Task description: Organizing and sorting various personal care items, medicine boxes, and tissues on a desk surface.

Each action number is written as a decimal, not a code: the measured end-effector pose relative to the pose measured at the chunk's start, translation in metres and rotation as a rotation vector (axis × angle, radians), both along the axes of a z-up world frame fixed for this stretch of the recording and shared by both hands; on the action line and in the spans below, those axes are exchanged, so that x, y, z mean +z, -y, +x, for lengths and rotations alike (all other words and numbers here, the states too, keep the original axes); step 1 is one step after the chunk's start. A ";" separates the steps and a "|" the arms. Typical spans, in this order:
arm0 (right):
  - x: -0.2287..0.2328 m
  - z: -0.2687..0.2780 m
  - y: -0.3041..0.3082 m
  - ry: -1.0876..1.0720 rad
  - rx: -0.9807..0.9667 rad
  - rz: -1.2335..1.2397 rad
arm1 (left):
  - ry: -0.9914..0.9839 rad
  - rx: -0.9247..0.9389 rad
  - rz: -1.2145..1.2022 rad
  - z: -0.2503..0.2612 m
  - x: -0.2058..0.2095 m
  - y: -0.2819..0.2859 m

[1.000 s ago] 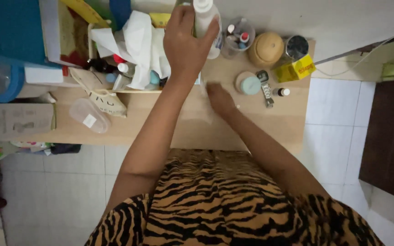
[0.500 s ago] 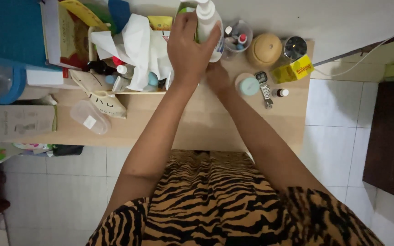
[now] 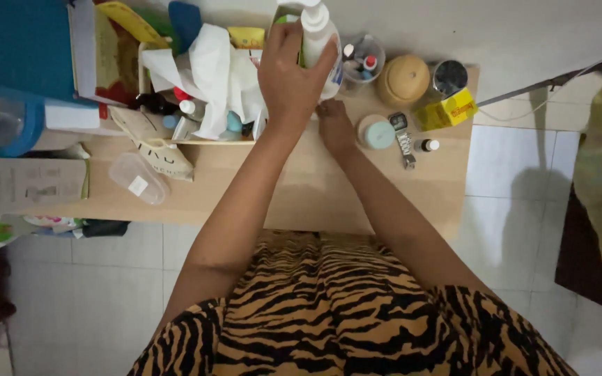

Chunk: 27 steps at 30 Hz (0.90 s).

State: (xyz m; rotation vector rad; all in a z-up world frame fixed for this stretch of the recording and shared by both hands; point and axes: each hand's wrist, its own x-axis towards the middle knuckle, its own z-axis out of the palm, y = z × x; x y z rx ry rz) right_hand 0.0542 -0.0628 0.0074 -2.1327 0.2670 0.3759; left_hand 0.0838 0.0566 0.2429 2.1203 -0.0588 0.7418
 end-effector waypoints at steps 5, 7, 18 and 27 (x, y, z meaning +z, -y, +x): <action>0.037 -0.082 -0.005 -0.128 0.227 -0.067 | 0.007 0.012 0.014 -0.002 -0.003 0.003; 0.027 -0.119 0.001 -0.231 0.346 -0.119 | 0.002 0.027 0.021 -0.001 -0.005 0.001; 0.010 0.002 0.008 0.440 0.334 -0.151 | -0.031 0.063 0.057 0.010 0.009 -0.008; -0.065 -0.004 0.018 0.681 0.468 -0.487 | 0.041 0.078 0.128 0.013 -0.012 0.012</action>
